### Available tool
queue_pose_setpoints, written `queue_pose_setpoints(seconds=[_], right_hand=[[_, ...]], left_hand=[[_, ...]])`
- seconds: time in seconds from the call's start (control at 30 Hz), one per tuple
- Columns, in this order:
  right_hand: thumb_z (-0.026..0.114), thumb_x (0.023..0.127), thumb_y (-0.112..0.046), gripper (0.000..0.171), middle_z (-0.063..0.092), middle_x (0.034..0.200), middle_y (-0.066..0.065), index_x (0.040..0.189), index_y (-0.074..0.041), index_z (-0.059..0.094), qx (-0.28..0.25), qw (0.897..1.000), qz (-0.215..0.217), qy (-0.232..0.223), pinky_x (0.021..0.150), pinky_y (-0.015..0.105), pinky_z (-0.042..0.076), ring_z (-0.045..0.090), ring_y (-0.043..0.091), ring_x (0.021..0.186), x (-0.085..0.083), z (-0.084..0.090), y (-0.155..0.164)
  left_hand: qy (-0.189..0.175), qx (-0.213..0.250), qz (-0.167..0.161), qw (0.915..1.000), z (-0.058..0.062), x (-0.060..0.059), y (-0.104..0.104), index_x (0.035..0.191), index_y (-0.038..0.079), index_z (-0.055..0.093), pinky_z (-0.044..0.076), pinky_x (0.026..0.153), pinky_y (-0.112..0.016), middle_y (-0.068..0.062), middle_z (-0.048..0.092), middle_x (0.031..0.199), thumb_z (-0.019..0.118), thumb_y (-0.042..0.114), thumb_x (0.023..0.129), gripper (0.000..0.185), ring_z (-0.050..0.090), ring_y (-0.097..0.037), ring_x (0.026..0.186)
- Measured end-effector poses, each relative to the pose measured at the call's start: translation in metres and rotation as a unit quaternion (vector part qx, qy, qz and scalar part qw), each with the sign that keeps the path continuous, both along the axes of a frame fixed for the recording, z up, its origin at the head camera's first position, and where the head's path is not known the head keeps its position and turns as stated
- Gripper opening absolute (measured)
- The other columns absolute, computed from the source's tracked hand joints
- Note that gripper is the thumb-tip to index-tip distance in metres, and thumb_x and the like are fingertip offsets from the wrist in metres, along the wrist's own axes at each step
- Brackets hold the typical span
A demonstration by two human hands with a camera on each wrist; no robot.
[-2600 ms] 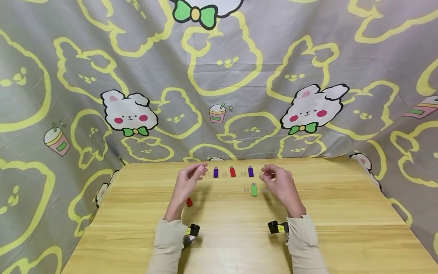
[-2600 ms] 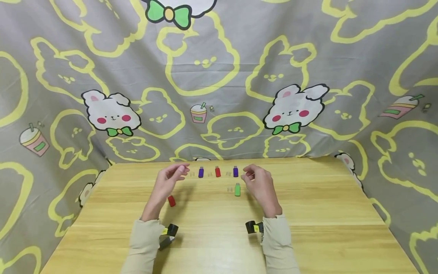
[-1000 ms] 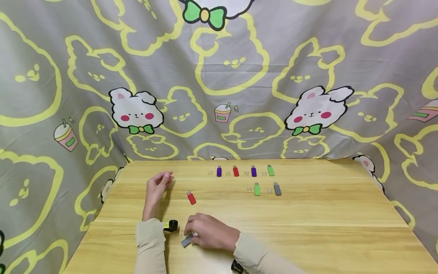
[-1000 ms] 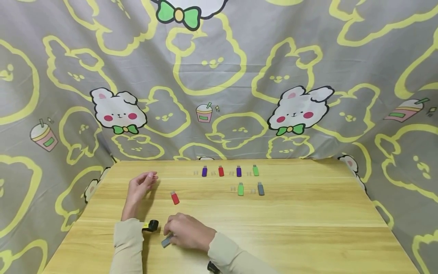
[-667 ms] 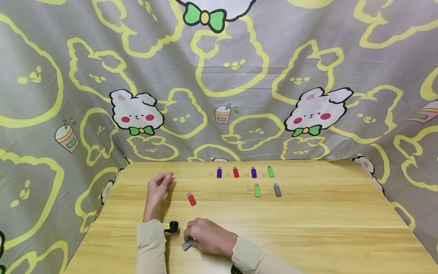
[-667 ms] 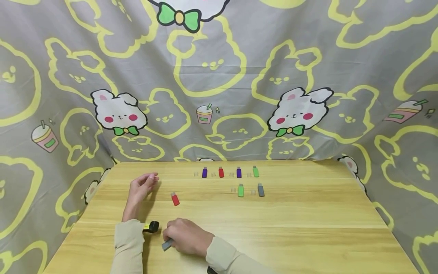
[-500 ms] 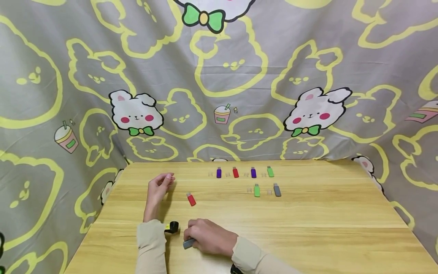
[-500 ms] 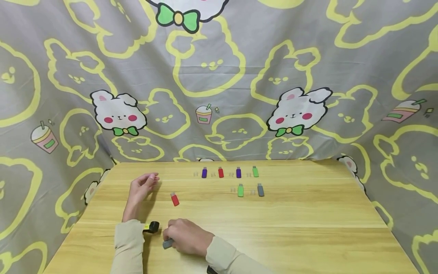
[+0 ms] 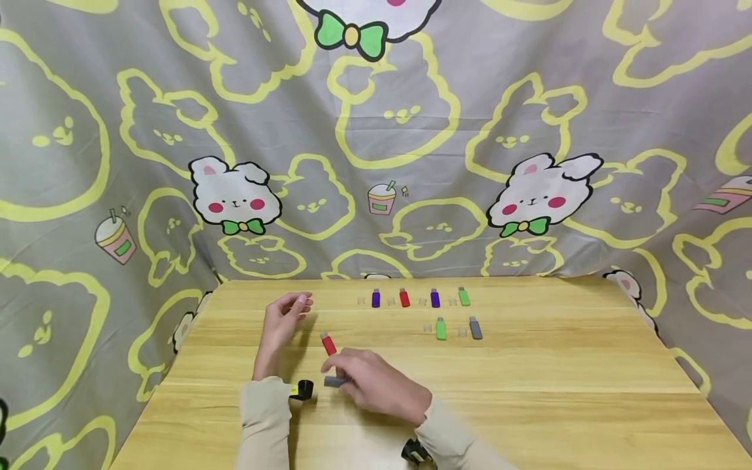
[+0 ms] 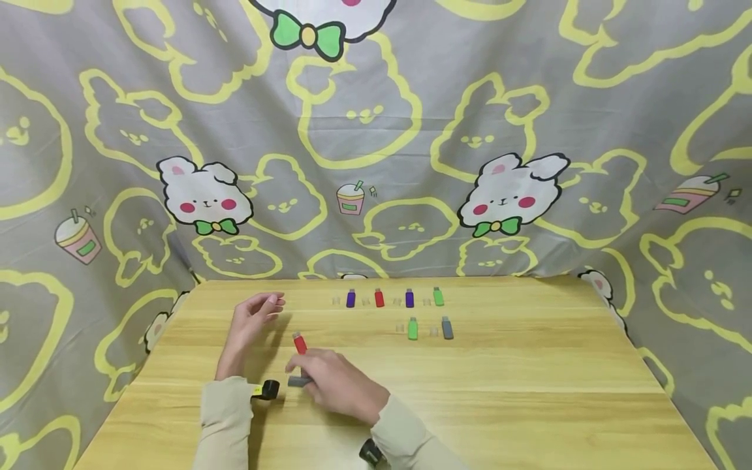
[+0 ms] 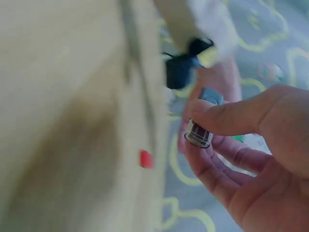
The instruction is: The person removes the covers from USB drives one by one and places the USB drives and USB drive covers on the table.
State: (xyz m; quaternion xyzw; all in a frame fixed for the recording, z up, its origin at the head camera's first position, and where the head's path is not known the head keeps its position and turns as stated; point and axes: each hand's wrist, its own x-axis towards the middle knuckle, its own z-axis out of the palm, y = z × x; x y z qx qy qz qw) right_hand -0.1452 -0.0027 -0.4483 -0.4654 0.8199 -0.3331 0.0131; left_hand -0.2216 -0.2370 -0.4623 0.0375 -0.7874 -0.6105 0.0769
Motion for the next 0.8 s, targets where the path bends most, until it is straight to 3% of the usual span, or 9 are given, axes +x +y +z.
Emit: queue_pose_setpoints(seconds=[0.13, 0.33, 0.43, 0.57, 0.67, 0.8], right_hand=[[0.074, 0.092, 0.001, 0.043, 0.066, 0.106, 0.0, 0.132, -0.011, 0.066, -0.048, 0.997, -0.045, -0.046, 0.081, 0.016, 0.053, 0.061, 0.005, 0.091, -0.007, 0.013, 0.017], [0.075, 0.091, 0.002, 0.035, 0.069, 0.109, 0.002, 0.124, -0.01, 0.071, -0.143, 0.979, -0.116, -0.085, 0.078, 0.022, 0.058, 0.067, 0.015, 0.094, -0.018, 0.024, 0.044], [0.076, 0.09, 0.003, 0.031, 0.071, 0.105, 0.003, 0.119, -0.008, 0.072, -0.194, 0.964, -0.157, -0.088, 0.076, 0.023, 0.06, 0.069, 0.018, 0.092, -0.024, 0.023, 0.056], [0.077, 0.09, 0.001, 0.025, 0.073, 0.102, 0.005, 0.113, -0.008, 0.074, -0.256, 0.937, -0.218, -0.101, 0.076, 0.026, 0.061, 0.072, 0.021, 0.091, -0.032, 0.021, 0.07], [0.077, 0.09, 0.0, 0.021, 0.073, 0.107, 0.007, 0.11, -0.008, 0.075, -0.286, 0.917, -0.254, -0.113, 0.077, 0.029, 0.061, 0.073, 0.023, 0.094, -0.036, 0.019, 0.08], [0.077, 0.091, -0.001, 0.02, 0.073, 0.108, 0.011, 0.111, -0.005, 0.075, -0.315, 0.899, -0.281, -0.118, 0.078, 0.03, 0.061, 0.073, 0.027, 0.094, -0.041, 0.016, 0.089]], left_hand=[[0.024, -0.004, -0.039, 0.9989, 0.009, 0.001, 0.017, 0.123, -0.009, 0.067, 0.058, 0.092, -0.045, -0.029, 0.068, 0.114, 0.056, 0.014, 0.107, 0.03, 0.07, -0.02, 0.096], [0.048, 0.001, -0.1, 0.9938, 0.021, 0.005, 0.046, 0.121, -0.009, 0.068, 0.059, 0.091, -0.041, -0.028, 0.07, 0.112, 0.058, 0.013, 0.106, 0.028, 0.069, -0.032, 0.101], [0.044, 0.009, -0.117, 0.9921, 0.026, 0.007, 0.058, 0.119, -0.008, 0.069, 0.059, 0.09, -0.038, -0.028, 0.07, 0.111, 0.06, 0.01, 0.105, 0.025, 0.068, -0.038, 0.102], [0.04, 0.017, -0.139, 0.9893, 0.029, 0.009, 0.072, 0.118, -0.008, 0.07, 0.059, 0.088, -0.036, -0.03, 0.07, 0.111, 0.06, 0.008, 0.105, 0.023, 0.068, -0.038, 0.101], [0.04, 0.014, -0.172, 0.9841, 0.03, 0.011, 0.083, 0.119, -0.009, 0.069, 0.059, 0.089, -0.036, -0.032, 0.068, 0.113, 0.059, 0.008, 0.105, 0.024, 0.068, -0.039, 0.1], [0.048, 0.01, -0.218, 0.9748, 0.032, 0.014, 0.096, 0.12, -0.011, 0.067, 0.059, 0.089, -0.036, -0.029, 0.07, 0.112, 0.06, 0.007, 0.104, 0.025, 0.068, -0.039, 0.1]])
